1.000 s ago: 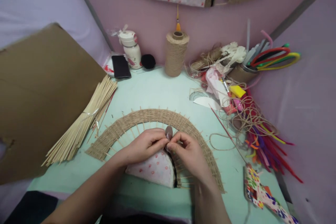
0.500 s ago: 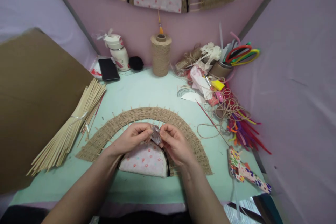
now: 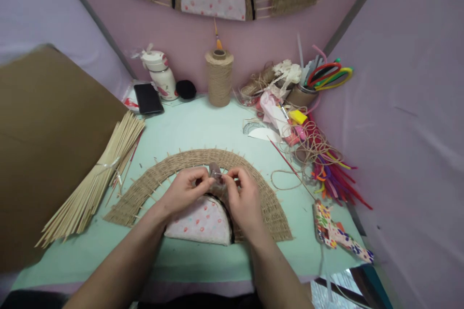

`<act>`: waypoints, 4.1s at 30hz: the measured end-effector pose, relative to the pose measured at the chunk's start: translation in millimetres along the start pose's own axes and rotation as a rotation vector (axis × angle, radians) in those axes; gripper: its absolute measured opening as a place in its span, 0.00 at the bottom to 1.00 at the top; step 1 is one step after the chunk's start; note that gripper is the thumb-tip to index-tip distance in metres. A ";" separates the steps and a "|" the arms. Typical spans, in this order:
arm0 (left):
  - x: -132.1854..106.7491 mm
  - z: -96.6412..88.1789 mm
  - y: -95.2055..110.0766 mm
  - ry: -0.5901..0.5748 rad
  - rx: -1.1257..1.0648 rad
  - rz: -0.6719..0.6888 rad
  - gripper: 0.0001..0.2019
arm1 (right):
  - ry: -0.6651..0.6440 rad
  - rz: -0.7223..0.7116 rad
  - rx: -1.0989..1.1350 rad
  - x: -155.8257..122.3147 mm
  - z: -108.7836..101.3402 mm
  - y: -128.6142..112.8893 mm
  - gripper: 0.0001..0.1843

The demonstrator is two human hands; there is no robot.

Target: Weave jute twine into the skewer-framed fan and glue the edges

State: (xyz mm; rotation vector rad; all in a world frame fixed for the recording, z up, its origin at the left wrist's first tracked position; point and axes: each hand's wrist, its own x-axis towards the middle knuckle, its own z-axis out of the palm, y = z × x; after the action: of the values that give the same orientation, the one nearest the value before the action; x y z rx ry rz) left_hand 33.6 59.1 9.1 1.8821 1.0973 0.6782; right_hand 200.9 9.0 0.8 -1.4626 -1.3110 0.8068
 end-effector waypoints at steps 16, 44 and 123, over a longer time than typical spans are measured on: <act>2.9 9.1 -10.8 0.023 0.237 0.214 0.23 | 0.057 -0.024 -0.137 1.7 -2.1 2.7 0.09; 3.1 16.4 -22.2 0.077 0.254 0.119 0.22 | -0.150 0.019 0.158 10.5 -6.1 12.6 0.09; 1.3 10.2 -13.2 0.073 0.239 0.179 0.11 | -0.147 -0.040 0.000 9.8 0.1 12.2 0.07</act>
State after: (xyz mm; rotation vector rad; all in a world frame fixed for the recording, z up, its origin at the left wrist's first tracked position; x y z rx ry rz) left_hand 36.3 59.8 -7.4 2.1951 1.1040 0.7478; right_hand 206.7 19.2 -9.5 -1.3940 -1.4445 0.9019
